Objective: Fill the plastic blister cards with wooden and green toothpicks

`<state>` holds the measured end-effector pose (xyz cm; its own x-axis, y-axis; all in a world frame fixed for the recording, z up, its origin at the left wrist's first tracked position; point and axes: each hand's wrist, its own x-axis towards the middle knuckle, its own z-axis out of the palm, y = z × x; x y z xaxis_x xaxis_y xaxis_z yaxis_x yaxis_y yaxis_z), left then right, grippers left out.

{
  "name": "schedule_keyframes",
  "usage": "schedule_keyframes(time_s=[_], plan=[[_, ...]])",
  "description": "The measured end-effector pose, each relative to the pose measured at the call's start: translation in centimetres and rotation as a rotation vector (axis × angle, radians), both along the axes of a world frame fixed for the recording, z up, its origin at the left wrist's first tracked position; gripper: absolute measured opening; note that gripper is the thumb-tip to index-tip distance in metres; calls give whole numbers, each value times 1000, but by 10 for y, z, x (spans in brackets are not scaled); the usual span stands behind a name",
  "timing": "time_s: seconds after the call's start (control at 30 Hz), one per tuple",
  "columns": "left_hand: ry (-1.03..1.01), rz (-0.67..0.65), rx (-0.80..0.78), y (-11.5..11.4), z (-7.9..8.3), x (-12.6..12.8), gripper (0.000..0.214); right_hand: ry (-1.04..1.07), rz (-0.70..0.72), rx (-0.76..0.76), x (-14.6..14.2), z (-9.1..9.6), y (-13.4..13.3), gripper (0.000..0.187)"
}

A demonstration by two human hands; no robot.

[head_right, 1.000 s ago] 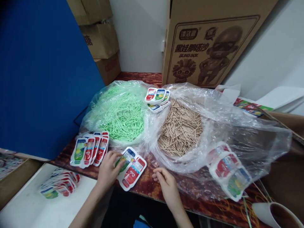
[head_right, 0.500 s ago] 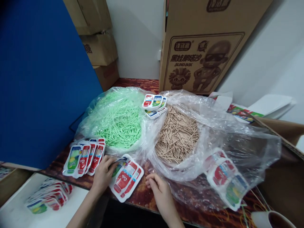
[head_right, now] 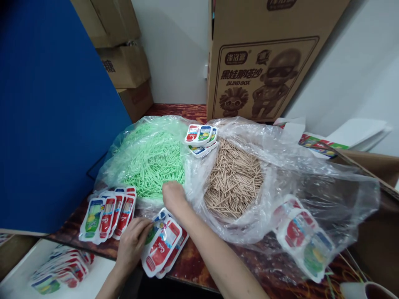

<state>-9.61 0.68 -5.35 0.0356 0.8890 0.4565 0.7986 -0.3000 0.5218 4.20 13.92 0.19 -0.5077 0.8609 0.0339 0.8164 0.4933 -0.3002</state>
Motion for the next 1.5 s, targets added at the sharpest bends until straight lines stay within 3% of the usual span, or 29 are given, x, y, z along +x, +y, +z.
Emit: schedule_keyframes(time_s=[0.13, 0.43, 0.67, 0.93, 1.13, 1.27, 1.5], plan=[[18, -19, -23, -3, -5, 6, 16, -116, 48, 43, -19, -7, -1, 20], [-32, -4, -41, -3, -7, 11, 16, -332, 171, 57, -36, -4, 4, 19], [-21, 1, -48, -4, -10, 9, 15, -270, 187, 150, -17, -13, -4, 22], [-30, -11, -32, -4, -8, 9, 13, -184, 422, 198, -17, -18, 2, 19], [-14, -14, -28, -4, -7, 10, 13, -137, 337, 39, -29, -12, 10, 22], [-34, -13, -36, -5, -10, 9, 14, -66, 199, -99, -23, -10, 33, 16], [-109, -35, -63, -4, -13, 7, 14, 290, -48, -356, -1, 2, 82, 14]])
